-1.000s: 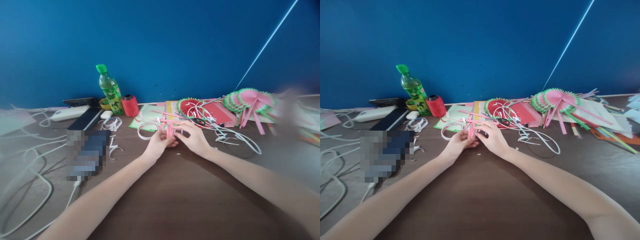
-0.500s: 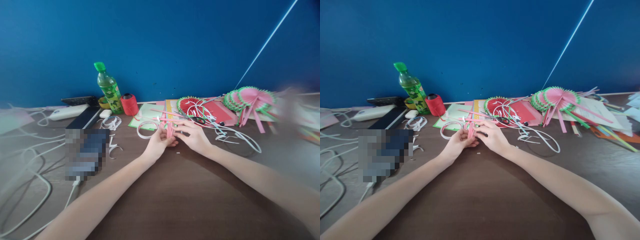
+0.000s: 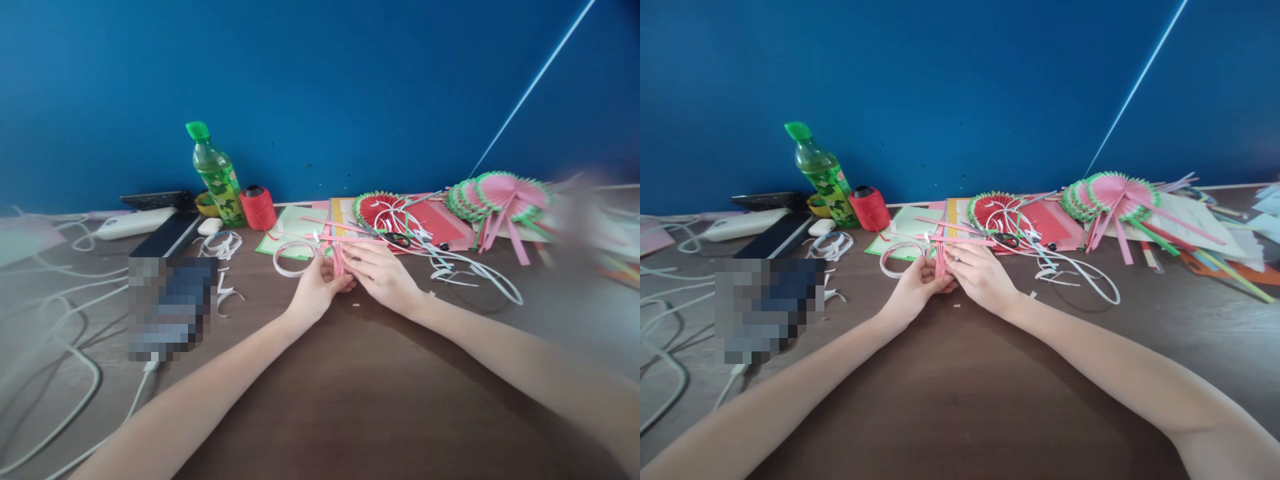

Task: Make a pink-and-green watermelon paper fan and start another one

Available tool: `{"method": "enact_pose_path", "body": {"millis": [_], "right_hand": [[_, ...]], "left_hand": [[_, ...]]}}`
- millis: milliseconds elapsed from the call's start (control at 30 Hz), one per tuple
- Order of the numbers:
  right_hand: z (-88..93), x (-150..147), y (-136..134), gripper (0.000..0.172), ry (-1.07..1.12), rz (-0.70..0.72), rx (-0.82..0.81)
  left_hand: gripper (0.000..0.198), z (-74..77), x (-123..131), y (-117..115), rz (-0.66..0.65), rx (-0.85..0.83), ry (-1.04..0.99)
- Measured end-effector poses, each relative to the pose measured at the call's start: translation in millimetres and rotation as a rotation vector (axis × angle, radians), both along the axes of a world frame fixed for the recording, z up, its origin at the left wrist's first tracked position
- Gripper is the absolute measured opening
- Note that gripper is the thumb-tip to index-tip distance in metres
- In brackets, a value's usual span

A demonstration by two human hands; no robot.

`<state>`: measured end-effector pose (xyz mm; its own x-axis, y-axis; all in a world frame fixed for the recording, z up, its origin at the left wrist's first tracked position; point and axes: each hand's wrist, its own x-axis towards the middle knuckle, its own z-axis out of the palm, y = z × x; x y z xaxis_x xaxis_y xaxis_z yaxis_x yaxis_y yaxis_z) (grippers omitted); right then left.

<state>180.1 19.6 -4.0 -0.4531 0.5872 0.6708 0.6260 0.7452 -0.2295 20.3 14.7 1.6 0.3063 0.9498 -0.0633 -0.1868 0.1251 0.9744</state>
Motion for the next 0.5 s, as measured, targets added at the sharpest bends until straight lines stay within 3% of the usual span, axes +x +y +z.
{"method": "enact_pose_path", "body": {"millis": [500], "right_hand": [[-3.1, -0.9, 1.6, 0.026, -0.070, -0.027, 0.173]], "left_hand": [[0.036, -2.0, -0.8, 0.4, -0.040, 0.004, -0.046]]}}
